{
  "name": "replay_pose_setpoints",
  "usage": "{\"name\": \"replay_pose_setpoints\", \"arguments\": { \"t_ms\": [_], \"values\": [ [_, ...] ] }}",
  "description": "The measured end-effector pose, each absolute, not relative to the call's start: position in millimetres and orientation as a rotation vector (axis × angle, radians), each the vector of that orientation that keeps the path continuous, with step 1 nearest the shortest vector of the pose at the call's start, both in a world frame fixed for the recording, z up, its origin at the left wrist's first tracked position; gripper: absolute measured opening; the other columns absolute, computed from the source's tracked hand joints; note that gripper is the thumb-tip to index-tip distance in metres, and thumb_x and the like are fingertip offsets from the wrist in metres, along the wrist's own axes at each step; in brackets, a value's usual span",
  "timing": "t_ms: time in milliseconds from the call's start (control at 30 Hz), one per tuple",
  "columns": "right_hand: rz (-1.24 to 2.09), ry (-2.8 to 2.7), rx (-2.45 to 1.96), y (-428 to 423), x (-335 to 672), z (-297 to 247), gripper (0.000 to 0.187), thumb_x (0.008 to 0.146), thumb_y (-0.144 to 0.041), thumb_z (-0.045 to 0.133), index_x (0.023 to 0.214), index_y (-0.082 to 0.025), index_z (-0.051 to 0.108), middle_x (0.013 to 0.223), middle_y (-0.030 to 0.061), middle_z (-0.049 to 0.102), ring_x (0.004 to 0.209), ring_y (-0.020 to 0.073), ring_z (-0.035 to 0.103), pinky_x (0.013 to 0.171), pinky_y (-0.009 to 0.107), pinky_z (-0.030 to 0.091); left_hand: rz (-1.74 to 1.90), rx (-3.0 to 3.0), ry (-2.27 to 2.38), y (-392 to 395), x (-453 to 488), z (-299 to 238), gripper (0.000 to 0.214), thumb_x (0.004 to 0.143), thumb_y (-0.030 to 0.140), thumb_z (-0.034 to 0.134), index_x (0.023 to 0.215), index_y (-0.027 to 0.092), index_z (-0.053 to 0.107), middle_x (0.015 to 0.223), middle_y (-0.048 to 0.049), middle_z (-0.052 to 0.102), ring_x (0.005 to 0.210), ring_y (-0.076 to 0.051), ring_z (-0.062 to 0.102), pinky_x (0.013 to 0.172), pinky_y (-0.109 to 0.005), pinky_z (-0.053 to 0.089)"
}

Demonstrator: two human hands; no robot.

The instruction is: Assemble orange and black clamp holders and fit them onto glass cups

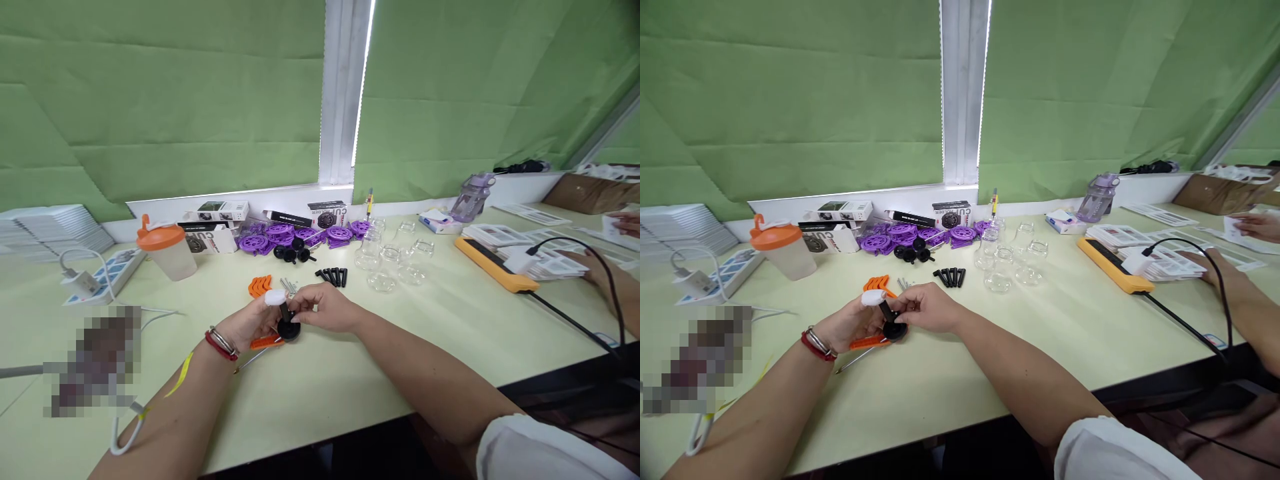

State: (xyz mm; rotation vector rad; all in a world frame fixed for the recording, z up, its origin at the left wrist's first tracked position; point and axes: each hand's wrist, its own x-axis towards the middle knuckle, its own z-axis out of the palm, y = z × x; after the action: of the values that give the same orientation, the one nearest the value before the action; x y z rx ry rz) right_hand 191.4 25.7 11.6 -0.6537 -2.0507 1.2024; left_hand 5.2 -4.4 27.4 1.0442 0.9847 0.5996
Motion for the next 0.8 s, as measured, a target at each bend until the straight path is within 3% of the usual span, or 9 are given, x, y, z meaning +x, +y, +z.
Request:
{"name": "replay_pose_setpoints", "arguments": {
  "t_ms": [233,500,667,733,800],
  "values": [
    [1.191,-2.041,-0.629,26.0,190.8,11.2,0.015,0.070,-0.019,0.069,0.083,-0.014,0.069,0.079,0.0022,0.066,0.067,0.0120,0.058,0.062,0.025,0.048,0.608,1.042,1.021,-2.7,1.5,21.2,0.048,0.062,0.066,0.060,0.073,0.019,0.060,0.061,-0.0002,0.059,0.064,-0.017,0.054,0.062,-0.029,0.042],
    [1.203,-1.973,-0.689,26.9,189.6,7.5,0.022,0.069,-0.024,0.070,0.089,-0.015,0.066,0.077,0.0008,0.063,0.062,0.0100,0.053,0.060,0.024,0.044,0.567,0.947,0.872,-3.6,-1.4,28.2,0.061,0.061,0.074,0.056,0.088,0.020,0.067,0.086,-0.0114,0.071,0.079,-0.030,0.065,0.064,-0.039,0.047],
    [1.169,-1.841,-0.789,30.8,192.9,10.6,0.025,0.076,-0.039,0.066,0.081,-0.016,0.060,0.064,-0.0024,0.056,0.051,0.0072,0.044,0.049,0.021,0.034,0.758,0.864,0.691,-0.2,-6.8,29.3,0.069,0.072,0.074,0.044,0.102,0.015,0.064,0.066,-0.0097,0.065,0.091,-0.034,0.064,0.074,-0.047,0.051],
    [1.165,-1.779,-0.875,31.8,194.1,12.6,0.032,0.079,-0.047,0.062,0.073,-0.016,0.056,0.058,-0.0033,0.053,0.047,0.0066,0.041,0.046,0.021,0.031,0.960,0.832,0.595,0.4,-5.1,29.2,0.074,0.072,0.075,0.043,0.108,0.013,0.061,0.073,-0.0113,0.066,0.098,-0.034,0.062,0.082,-0.049,0.049],
    [1.248,-1.766,-0.967,31.1,193.9,13.7,0.040,0.080,-0.054,0.059,0.067,-0.016,0.054,0.057,-0.0023,0.054,0.046,0.0067,0.044,0.045,0.020,0.032,1.180,0.801,0.517,0.4,-1.2,28.3,0.074,0.070,0.074,0.047,0.110,0.013,0.060,0.095,-0.0148,0.066,0.105,-0.033,0.058,0.089,-0.049,0.047]
  ]
}}
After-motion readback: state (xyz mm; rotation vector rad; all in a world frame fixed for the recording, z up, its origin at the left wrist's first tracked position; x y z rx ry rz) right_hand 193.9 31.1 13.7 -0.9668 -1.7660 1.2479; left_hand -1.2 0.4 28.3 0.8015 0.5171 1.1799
